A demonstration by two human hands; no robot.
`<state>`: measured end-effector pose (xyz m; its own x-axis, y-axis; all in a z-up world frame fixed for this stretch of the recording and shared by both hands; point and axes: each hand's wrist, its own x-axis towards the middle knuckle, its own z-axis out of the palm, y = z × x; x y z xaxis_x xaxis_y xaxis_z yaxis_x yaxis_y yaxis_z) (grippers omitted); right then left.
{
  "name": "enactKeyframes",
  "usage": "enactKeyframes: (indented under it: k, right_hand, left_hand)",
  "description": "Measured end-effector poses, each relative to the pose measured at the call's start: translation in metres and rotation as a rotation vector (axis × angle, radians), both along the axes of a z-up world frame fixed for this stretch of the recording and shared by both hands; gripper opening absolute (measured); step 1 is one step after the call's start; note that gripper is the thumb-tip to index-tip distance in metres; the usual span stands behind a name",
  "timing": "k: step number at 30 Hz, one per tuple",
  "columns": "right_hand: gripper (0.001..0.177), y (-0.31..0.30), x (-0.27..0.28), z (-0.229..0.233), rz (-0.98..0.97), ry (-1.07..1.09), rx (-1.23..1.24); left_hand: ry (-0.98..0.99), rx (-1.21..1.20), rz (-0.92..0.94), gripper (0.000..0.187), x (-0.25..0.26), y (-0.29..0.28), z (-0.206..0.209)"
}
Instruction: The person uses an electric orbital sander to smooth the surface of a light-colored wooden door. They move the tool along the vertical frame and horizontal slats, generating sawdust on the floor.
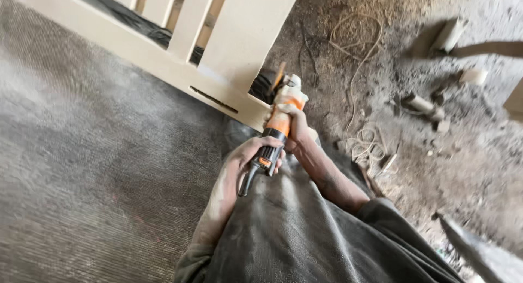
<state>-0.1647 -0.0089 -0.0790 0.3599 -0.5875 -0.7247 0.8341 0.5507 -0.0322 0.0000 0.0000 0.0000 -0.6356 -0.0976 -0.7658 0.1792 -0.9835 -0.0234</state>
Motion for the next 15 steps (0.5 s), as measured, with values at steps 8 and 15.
enactKeyframes:
  k: [8, 15]
  right_hand:
    - [0.032, -0.033, 0.046, -0.030, -0.068, -0.066, 0.121]
    - [0.025, -0.010, 0.076, -0.021, -0.222, -0.070, 0.216]
  left_hand:
    - [-0.109, 0.073, -0.124, 0.046, 0.028, -0.057, 0.008]
    - [-0.066, 0.208, -0.169, 0.040, 0.057, -0.060, -0.007]
